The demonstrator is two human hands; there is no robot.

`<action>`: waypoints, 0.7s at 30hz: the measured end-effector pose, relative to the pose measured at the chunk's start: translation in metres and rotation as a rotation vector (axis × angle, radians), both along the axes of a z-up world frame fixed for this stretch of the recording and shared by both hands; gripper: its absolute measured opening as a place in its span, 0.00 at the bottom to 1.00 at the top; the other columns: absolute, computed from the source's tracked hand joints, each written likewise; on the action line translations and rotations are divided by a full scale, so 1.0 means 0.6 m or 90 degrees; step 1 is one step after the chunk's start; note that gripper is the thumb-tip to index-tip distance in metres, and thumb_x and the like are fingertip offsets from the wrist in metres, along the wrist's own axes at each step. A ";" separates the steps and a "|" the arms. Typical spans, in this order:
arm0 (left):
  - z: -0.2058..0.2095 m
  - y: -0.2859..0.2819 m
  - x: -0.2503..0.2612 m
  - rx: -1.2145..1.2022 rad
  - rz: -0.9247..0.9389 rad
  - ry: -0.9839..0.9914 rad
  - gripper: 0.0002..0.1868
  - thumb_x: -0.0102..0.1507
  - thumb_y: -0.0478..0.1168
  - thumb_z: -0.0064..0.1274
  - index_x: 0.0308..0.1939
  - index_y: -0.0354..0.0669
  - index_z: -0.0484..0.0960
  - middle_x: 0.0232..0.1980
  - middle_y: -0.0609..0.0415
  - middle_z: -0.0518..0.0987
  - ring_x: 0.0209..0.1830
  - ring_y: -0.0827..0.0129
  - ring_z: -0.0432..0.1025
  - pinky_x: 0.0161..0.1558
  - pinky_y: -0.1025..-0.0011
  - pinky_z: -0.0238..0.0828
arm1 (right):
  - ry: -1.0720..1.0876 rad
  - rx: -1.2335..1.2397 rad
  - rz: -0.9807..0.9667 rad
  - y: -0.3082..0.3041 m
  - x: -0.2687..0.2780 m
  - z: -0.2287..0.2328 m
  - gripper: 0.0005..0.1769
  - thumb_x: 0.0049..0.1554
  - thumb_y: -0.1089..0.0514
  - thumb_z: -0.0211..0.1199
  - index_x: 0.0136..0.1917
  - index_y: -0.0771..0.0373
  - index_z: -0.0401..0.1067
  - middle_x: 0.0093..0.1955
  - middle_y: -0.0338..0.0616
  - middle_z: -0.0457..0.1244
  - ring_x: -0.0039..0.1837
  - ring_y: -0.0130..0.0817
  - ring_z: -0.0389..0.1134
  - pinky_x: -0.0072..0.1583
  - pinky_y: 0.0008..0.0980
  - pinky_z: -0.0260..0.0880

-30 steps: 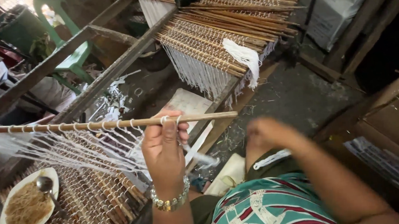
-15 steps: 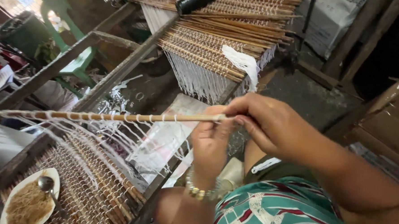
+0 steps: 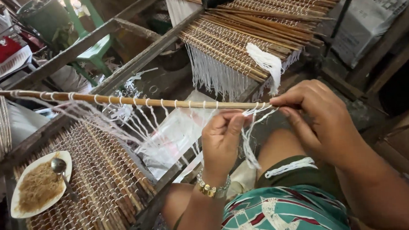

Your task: Tying white threads onto a wooden rod to create a woven pattern for a blind or mat.

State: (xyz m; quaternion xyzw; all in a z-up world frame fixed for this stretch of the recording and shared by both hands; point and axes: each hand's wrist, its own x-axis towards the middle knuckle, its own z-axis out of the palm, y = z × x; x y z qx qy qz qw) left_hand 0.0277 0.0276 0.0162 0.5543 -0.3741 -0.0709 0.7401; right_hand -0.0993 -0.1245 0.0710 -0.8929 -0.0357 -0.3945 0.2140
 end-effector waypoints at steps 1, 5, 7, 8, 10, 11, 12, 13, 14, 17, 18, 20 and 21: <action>-0.006 -0.001 0.000 -0.019 0.000 0.033 0.13 0.69 0.44 0.50 0.43 0.37 0.82 0.40 0.50 0.84 0.41 0.66 0.81 0.43 0.73 0.80 | 0.003 -0.004 0.001 -0.001 -0.001 -0.001 0.07 0.65 0.63 0.56 0.55 0.65 0.73 0.50 0.49 0.67 0.52 0.46 0.67 0.56 0.42 0.64; -0.038 -0.020 -0.003 -0.193 -0.109 0.195 0.13 0.72 0.41 0.45 0.50 0.31 0.74 0.47 0.39 0.81 0.47 0.56 0.79 0.53 0.63 0.81 | -0.004 -0.022 -0.002 -0.002 -0.002 0.000 0.08 0.65 0.63 0.55 0.55 0.65 0.73 0.50 0.49 0.67 0.51 0.46 0.67 0.56 0.43 0.63; -0.010 -0.015 -0.016 -0.144 -0.144 0.154 0.13 0.70 0.43 0.49 0.49 0.35 0.73 0.48 0.42 0.82 0.49 0.59 0.79 0.53 0.66 0.81 | -0.003 -0.017 -0.007 -0.003 -0.003 -0.003 0.07 0.65 0.62 0.56 0.55 0.65 0.72 0.50 0.49 0.67 0.52 0.46 0.67 0.56 0.42 0.63; 0.004 -0.013 -0.022 -0.093 -0.180 0.112 0.15 0.68 0.45 0.54 0.49 0.38 0.73 0.49 0.46 0.83 0.51 0.62 0.80 0.52 0.70 0.82 | -0.002 -0.011 -0.015 -0.003 -0.003 -0.005 0.07 0.65 0.61 0.57 0.55 0.66 0.72 0.50 0.50 0.67 0.52 0.46 0.67 0.57 0.42 0.64; 0.012 -0.014 -0.030 -0.025 -0.075 -0.028 0.11 0.67 0.43 0.54 0.47 0.41 0.76 0.46 0.50 0.81 0.46 0.66 0.78 0.50 0.72 0.78 | 0.005 0.004 -0.039 -0.005 -0.002 -0.015 0.07 0.65 0.60 0.58 0.54 0.64 0.72 0.50 0.48 0.67 0.51 0.45 0.67 0.56 0.41 0.63; 0.015 -0.014 -0.035 0.044 0.032 -0.167 0.08 0.66 0.42 0.55 0.46 0.43 0.79 0.44 0.55 0.80 0.42 0.71 0.75 0.47 0.74 0.75 | 0.013 0.019 -0.063 -0.006 -0.002 -0.020 0.06 0.65 0.59 0.59 0.53 0.63 0.71 0.49 0.45 0.67 0.50 0.43 0.66 0.55 0.40 0.63; 0.015 -0.015 -0.037 0.044 0.032 -0.167 0.08 0.66 0.42 0.55 0.46 0.43 0.79 0.44 0.55 0.80 0.42 0.71 0.75 0.47 0.74 0.75 | 0.013 0.019 -0.063 -0.005 -0.002 -0.022 0.06 0.65 0.59 0.59 0.53 0.63 0.71 0.49 0.45 0.67 0.50 0.43 0.66 0.55 0.40 0.63; 0.015 -0.017 -0.038 0.024 0.048 -0.181 0.08 0.68 0.42 0.53 0.45 0.42 0.80 0.43 0.53 0.80 0.43 0.68 0.75 0.47 0.71 0.75 | 0.018 0.023 -0.082 -0.004 -0.003 -0.025 0.08 0.63 0.57 0.62 0.53 0.63 0.71 0.49 0.45 0.67 0.51 0.43 0.67 0.55 0.40 0.63; 0.015 -0.019 -0.040 0.005 0.063 -0.195 0.10 0.69 0.42 0.50 0.45 0.40 0.81 0.43 0.51 0.81 0.44 0.65 0.76 0.48 0.68 0.74 | 0.023 0.027 -0.101 -0.003 -0.003 -0.027 0.10 0.61 0.55 0.65 0.53 0.63 0.71 0.49 0.44 0.67 0.52 0.43 0.67 0.55 0.41 0.64; 0.005 -0.027 -0.036 0.041 -0.001 -0.169 0.11 0.70 0.41 0.48 0.48 0.39 0.83 0.44 0.51 0.82 0.46 0.67 0.76 0.49 0.69 0.78 | 0.064 0.065 -0.124 0.005 -0.003 -0.032 0.21 0.54 0.46 0.72 0.52 0.60 0.72 0.48 0.42 0.66 0.50 0.36 0.68 0.53 0.34 0.69; 0.002 -0.025 -0.036 0.040 0.000 -0.169 0.11 0.70 0.41 0.48 0.48 0.39 0.83 0.44 0.51 0.82 0.46 0.67 0.76 0.49 0.69 0.78 | 0.064 0.064 -0.123 0.005 -0.004 -0.033 0.21 0.54 0.46 0.72 0.52 0.60 0.72 0.48 0.42 0.66 0.50 0.36 0.68 0.53 0.34 0.69; -0.002 -0.023 -0.035 0.020 -0.123 0.101 0.12 0.71 0.45 0.48 0.45 0.39 0.78 0.33 0.53 0.80 0.22 0.72 0.74 0.21 0.76 0.73 | 0.026 0.035 -0.136 0.005 -0.003 -0.033 0.07 0.63 0.55 0.64 0.49 0.61 0.72 0.44 0.42 0.66 0.47 0.40 0.66 0.51 0.39 0.63; -0.009 -0.025 -0.029 0.019 -0.121 0.100 0.12 0.71 0.45 0.48 0.45 0.39 0.78 0.33 0.53 0.80 0.22 0.72 0.74 0.21 0.76 0.73 | 0.024 0.035 -0.134 0.004 -0.004 -0.031 0.07 0.63 0.55 0.64 0.49 0.61 0.72 0.44 0.42 0.66 0.47 0.40 0.66 0.51 0.39 0.63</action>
